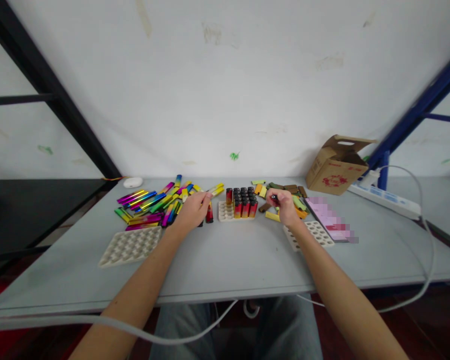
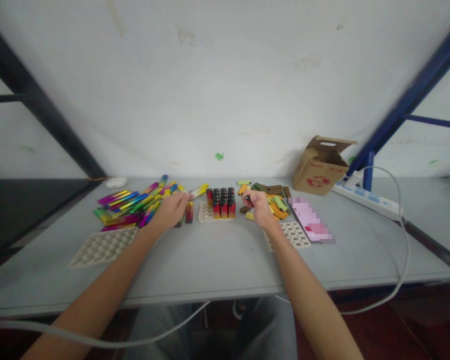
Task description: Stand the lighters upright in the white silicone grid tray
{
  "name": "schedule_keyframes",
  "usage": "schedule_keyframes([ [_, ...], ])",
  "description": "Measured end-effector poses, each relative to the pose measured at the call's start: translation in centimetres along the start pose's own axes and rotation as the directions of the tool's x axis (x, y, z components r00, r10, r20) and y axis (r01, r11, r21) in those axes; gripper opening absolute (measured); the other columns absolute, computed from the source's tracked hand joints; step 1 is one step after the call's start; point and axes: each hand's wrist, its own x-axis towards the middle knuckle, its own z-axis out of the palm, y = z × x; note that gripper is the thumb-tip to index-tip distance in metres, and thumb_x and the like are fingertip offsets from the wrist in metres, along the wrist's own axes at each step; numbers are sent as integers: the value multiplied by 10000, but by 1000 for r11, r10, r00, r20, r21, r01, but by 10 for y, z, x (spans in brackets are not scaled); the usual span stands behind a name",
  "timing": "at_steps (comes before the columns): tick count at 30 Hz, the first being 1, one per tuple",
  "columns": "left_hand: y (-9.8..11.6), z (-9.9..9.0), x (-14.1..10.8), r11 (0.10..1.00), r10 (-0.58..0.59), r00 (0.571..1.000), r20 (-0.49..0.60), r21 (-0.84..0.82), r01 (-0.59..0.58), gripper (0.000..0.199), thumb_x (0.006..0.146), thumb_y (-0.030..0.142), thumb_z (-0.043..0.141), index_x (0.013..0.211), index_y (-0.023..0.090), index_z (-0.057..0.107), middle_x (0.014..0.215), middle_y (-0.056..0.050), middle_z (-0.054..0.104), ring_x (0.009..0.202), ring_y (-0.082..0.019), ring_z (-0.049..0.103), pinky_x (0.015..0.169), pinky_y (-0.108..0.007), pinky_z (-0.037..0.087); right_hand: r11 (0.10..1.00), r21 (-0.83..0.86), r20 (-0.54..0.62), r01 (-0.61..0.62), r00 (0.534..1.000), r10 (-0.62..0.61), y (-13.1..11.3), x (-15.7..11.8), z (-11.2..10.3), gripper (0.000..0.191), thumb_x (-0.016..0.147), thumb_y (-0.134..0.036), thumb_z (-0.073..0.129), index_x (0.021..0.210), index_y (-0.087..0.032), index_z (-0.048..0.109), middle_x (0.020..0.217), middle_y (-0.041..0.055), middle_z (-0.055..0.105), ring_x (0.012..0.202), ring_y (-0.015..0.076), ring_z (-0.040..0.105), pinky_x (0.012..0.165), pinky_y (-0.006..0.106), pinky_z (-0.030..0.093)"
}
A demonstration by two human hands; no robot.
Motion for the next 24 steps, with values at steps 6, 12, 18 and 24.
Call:
schedule_keyframes([
  [6,2,-1,0,1000,-4,1000,-3,2,4,475,968,409,261,848,163,649,946,-124,704,911,-250,632,874,-390,478,984,152,1,-92,996,93,5,2,3,612,803,-757,286,576,-211,445,532,-9,349,476,121,260,463,271,195],
  [12,2,-1,0,1000,8,998,-59,-4,-8,477,970,397,272,861,150,666,915,-117,704,896,-248,641,859,-385,480,907,349,-4,-236,967,253,5,7,6,438,779,-595,385,663,-201,538,520,-17,361,449,117,280,423,249,191],
  [18,3,-2,0,997,56,980,-193,-37,-65,414,976,349,309,923,153,670,910,-96,706,888,-228,641,828,-358,483,833,521,-81,-183,962,262,-7,14,4,270,716,-472,600,804,-219,633,658,12,538,607,153,509,545,284,429],
  [24,18,-3,-5,976,178,929,-325,-62,-209,277,955,322,424,916,168,650,875,-66,698,847,-189,636,803,-325,486,901,385,-89,-200,964,252,-5,9,7,324,653,-437,781,890,-226,714,833,42,732,779,197,667,750,357,539],
])
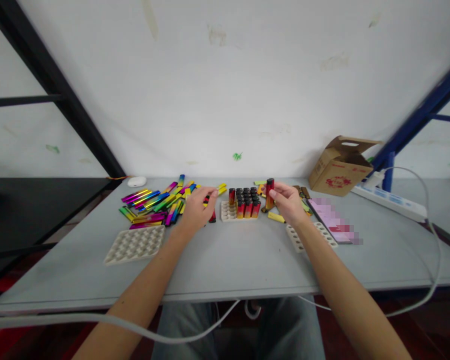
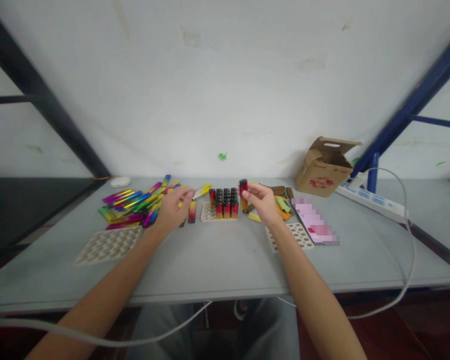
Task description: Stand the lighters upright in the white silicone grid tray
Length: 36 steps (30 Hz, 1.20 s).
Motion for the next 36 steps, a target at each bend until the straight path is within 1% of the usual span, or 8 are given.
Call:
schedule_keyframes([
  [5,34,7,-8,961,278,957,-77,16,-278,173,865,350,591,888,187,642,829,-54,704,821,-198,636,813,-364,477,995,-77,86,61,995,-54,-4,-8,10,245,633,-349,822,827,-214,756,912,64,755,851,229,695,809,395,547],
  [10,62,18,-17,925,368,929,-48,-84,-371,318,810,445,683,989,186,641,884,-75,713,819,-205,649,786,-364,500,956,-140,155,256,960,-234,-7,-12,21,180,615,-360,841,700,-229,751,954,79,744,1017,271,657,957,463,484],
  [14,65,26,-21,932,285,958,-29,-227,-284,295,838,402,670,1027,179,627,934,-86,707,872,-207,659,805,-346,516,909,-140,174,393,913,-368,-4,-12,25,171,595,-332,862,725,-283,761,931,45,723,1079,257,618,1033,493,421],
  [18,65,27,-20,924,181,983,16,-346,-164,250,833,337,688,1016,182,615,942,-65,703,872,-185,661,791,-304,522,898,-146,185,416,903,-388,-2,-13,26,172,619,-297,856,767,-307,770,1079,42,684,1146,247,582,1050,488,403],
  [26,68,19,-13,942,127,992,23,-317,-113,114,856,246,629,944,176,611,826,-24,685,741,-148,640,702,-259,509,879,-232,238,416,901,-364,-5,-19,32,157,767,-367,738,890,-271,754,1126,71,658,1103,235,597,998,447,444],
  [28,64,17,-10,954,80,997,-1,-291,-77,116,843,250,632,923,170,607,808,-25,679,731,-152,638,701,-262,511,873,-296,184,388,920,-346,-4,-16,29,190,844,-389,639,916,-247,743,1096,80,656,1084,224,601,978,418,452],
  [33,40,15,-4,972,-128,992,-10,-201,123,123,855,242,577,949,169,606,838,-32,695,772,-171,658,756,-298,527,810,-551,-106,200,946,-306,10,-2,11,267,865,-401,555,863,-189,716,979,97,668,949,226,619,822,363,496],
  [36,22,18,-5,972,-180,982,49,-143,185,102,849,245,580,909,169,610,812,-32,703,769,-188,670,750,-321,533,750,-649,-132,127,952,-275,18,2,3,259,858,-375,533,847,-179,701,933,100,675,923,234,613,771,359,490],
])
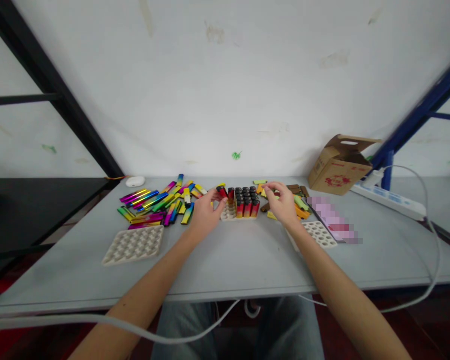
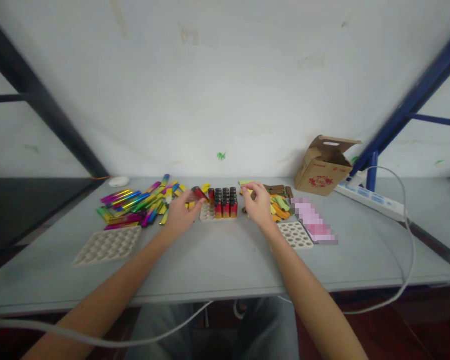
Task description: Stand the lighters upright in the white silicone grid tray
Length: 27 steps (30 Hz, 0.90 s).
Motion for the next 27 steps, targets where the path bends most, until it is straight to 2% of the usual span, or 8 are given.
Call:
schedule_keyframes([
  [5,-17,7,0,1000,9,996,84,26,-11,154,826,236,623,960,167,655,871,-56,729,811,-208,684,779,-351,544,1000,-17,63,25,998,-24,2,-2,3,249,858,-356,522,919,-175,681,990,100,660,848,205,618,723,336,502],
  [9,-18,14,-1,999,13,995,97,-41,-9,212,801,203,648,1004,146,670,895,-69,736,782,-198,690,763,-339,558,997,-34,89,71,994,-68,1,-3,3,227,859,-333,520,922,-178,673,978,100,662,880,214,620,766,348,506],
  [12,-16,15,-1,999,8,990,139,-42,-2,165,808,207,643,959,154,678,861,-52,738,783,-199,690,741,-325,553,996,-45,91,71,994,-67,2,-3,3,218,852,-316,521,913,-174,675,985,102,661,879,216,622,762,355,509],
  [16,-15,16,-1,999,4,987,159,42,-11,74,813,220,641,852,168,675,795,-35,728,752,-198,680,703,-308,535,996,-40,85,75,994,-72,1,-3,3,208,848,-297,525,917,-168,673,987,105,661,877,215,625,758,355,510],
  [22,-14,13,1,981,-29,979,200,192,-10,90,830,243,646,872,166,669,840,-66,719,789,-225,669,717,-328,508,996,-33,85,78,994,-75,-1,-4,3,203,848,-297,525,920,-173,669,978,99,666,873,213,628,748,347,509],
  [27,-14,9,3,956,9,975,222,283,-73,120,862,252,602,775,170,615,780,-63,680,745,-223,644,689,-325,498,997,-32,83,75,994,-72,-1,-4,3,205,849,-308,526,920,-180,669,976,98,661,868,214,629,742,349,513],
])
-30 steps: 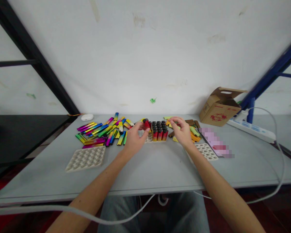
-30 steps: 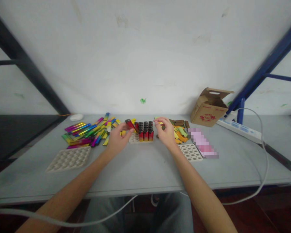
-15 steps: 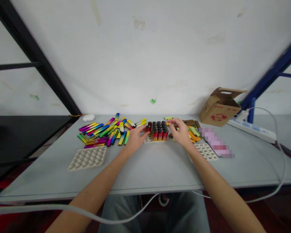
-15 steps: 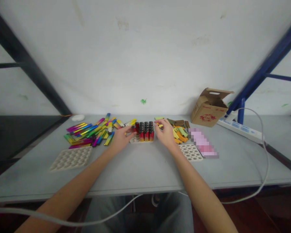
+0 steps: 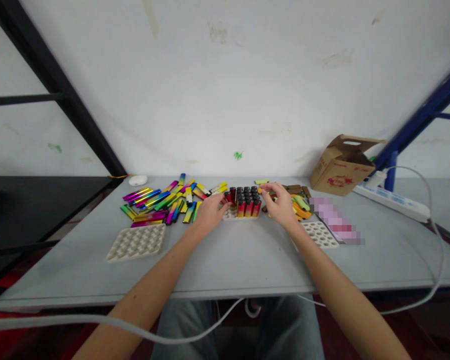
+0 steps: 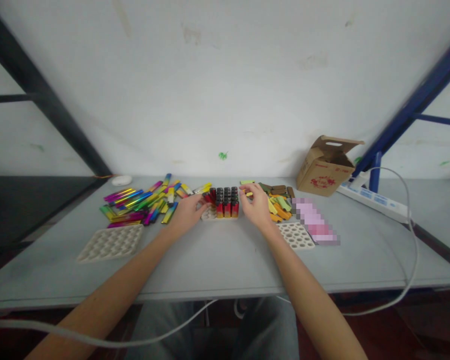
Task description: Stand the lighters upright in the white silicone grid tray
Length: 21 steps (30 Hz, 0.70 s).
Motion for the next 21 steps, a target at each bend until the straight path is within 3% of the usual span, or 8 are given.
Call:
schedule_keyframes([
  [4,-5,2,1,996,57,998,-18,67,-56,147,884,250,561,755,181,573,784,-58,651,774,-218,634,696,-316,499,1000,1,6,13,1000,-13,-2,-1,0,203,853,-314,524,919,-182,663,988,104,664,877,220,629,755,358,516],
  [13,3,1,0,987,41,998,42,153,-47,151,916,245,511,801,171,576,807,-84,648,790,-236,629,711,-336,494,1000,0,9,21,1000,-21,-3,0,-1,197,858,-307,515,906,-183,660,977,102,662,877,213,628,747,345,524],
  [18,3,1,0,983,69,997,-37,172,-61,104,878,259,579,873,180,645,862,-80,691,841,-237,649,761,-335,506,1000,-3,12,19,1000,-19,-3,-1,0,191,851,-298,519,906,-184,662,966,97,659,840,207,625,733,345,525],
  [21,1,2,1,989,70,995,-78,139,-59,173,871,283,600,994,179,664,862,-65,699,844,-232,655,784,-340,513,999,-6,9,32,999,-32,-2,-1,0,190,854,-296,517,905,-185,662,957,96,656,854,212,625,758,355,519],
])
